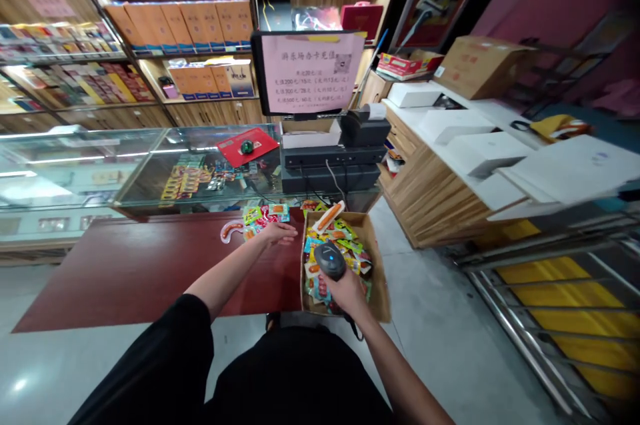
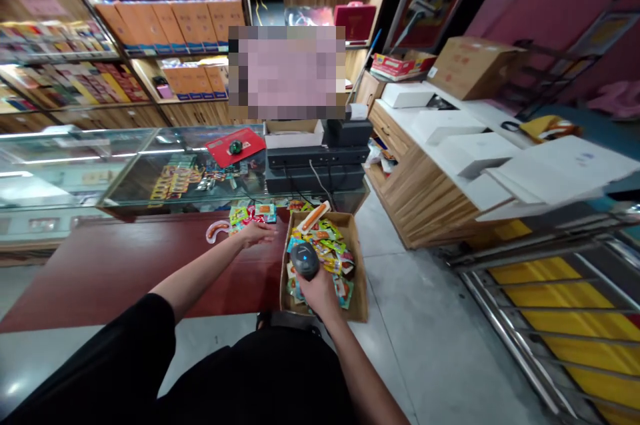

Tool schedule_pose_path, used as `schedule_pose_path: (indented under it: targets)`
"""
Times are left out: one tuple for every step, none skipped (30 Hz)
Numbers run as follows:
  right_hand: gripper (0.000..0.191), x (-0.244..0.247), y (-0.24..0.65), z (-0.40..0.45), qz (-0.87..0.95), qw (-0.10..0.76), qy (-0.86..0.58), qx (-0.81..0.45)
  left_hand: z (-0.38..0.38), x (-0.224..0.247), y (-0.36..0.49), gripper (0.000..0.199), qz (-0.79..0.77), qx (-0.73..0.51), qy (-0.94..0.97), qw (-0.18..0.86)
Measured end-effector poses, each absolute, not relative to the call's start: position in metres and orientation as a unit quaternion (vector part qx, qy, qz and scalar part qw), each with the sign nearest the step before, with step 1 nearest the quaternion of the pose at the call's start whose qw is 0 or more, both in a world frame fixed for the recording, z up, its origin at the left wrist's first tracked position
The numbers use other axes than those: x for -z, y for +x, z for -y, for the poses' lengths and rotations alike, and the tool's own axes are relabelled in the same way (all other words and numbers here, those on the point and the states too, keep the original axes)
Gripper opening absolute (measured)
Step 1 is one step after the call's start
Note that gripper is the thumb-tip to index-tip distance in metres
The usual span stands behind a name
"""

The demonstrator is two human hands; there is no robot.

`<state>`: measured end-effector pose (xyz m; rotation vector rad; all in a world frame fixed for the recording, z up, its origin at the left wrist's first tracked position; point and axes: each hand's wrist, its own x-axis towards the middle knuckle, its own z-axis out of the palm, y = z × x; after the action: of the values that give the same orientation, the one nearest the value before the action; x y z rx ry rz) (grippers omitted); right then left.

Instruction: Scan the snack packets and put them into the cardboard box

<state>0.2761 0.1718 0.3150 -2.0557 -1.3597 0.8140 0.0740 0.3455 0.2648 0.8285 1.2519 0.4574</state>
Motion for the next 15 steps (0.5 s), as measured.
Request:
schedule_pose_path:
  targets:
    - [0.04, -0.313, 0.267, -0.178, 0.513, 0.278, -0.753, -0.304, -0.35, -0.262, 0.06, 0.035, -0.577, -0.208, 0.373, 0.697]
    - [0.041, -0.311, 0.258, -0.184, 0.524, 0.287, -0.741, -0.307, -0.355, -0.258, 0.045, 0.035, -0.588, -0.21, 0.371, 0.688]
    - [0.042, -0.308, 0.25, -0.19, 0.534, 0.294, -0.73, -0.309, -0.359, -0.254, 0.031, 0.034, -0.597, -0.21, 0.367, 0.682]
    - [0.042, -0.306, 0.241, -0.196, 0.542, 0.296, -0.723, -0.311, -0.364, -0.25, 0.018, 0.032, -0.604, -0.209, 0.362, 0.678]
    - [0.041, -0.303, 0.233, -0.201, 0.549, 0.293, -0.717, -0.314, -0.368, -0.245, 0.005, 0.031, -0.612, -0.206, 0.358, 0.674]
    - [0.041, -0.301, 0.225, -0.207, 0.554, 0.288, -0.714, -0.317, -0.372, -0.241, -0.007, 0.03, -0.621, -0.202, 0.353, 0.67]
    - [0.04, -0.299, 0.216, -0.212, 0.556, 0.282, -0.713, -0.321, -0.377, -0.235, -0.018, 0.03, -0.63, -0.197, 0.349, 0.665]
    - [0.038, -0.298, 0.208, -0.216, 0.557, 0.275, -0.712, -0.327, -0.381, -0.23, -0.029, 0.029, -0.64, -0.191, 0.346, 0.659]
    - [0.038, -0.297, 0.201, -0.221, 0.555, 0.269, -0.713, -0.335, -0.385, -0.224, -0.038, 0.028, -0.65, -0.185, 0.343, 0.653]
    - [0.037, -0.296, 0.193, -0.226, 0.552, 0.262, -0.714, -0.341, -0.388, -0.218, -0.047, 0.027, -0.66, -0.178, 0.342, 0.645]
    - [0.038, -0.295, 0.186, -0.231, 0.547, 0.254, -0.719, -0.346, -0.391, -0.212, -0.055, 0.027, -0.671, -0.171, 0.341, 0.636]
    - [0.039, -0.294, 0.179, -0.235, 0.542, 0.246, -0.723, -0.349, -0.394, -0.206, -0.061, 0.027, -0.682, -0.163, 0.341, 0.626]
    - [0.04, -0.293, 0.173, -0.239, 0.539, 0.24, -0.727, -0.35, -0.397, -0.2, -0.068, 0.027, -0.693, -0.155, 0.341, 0.616]
    - [0.041, -0.291, 0.168, -0.243, 0.537, 0.234, -0.731, -0.35, -0.399, -0.195, -0.073, 0.028, -0.703, -0.147, 0.343, 0.605]
    - [0.041, -0.29, 0.163, -0.247, 0.536, 0.23, -0.734, -0.349, -0.402, -0.19, -0.078, 0.03, -0.709, -0.141, 0.346, 0.598]
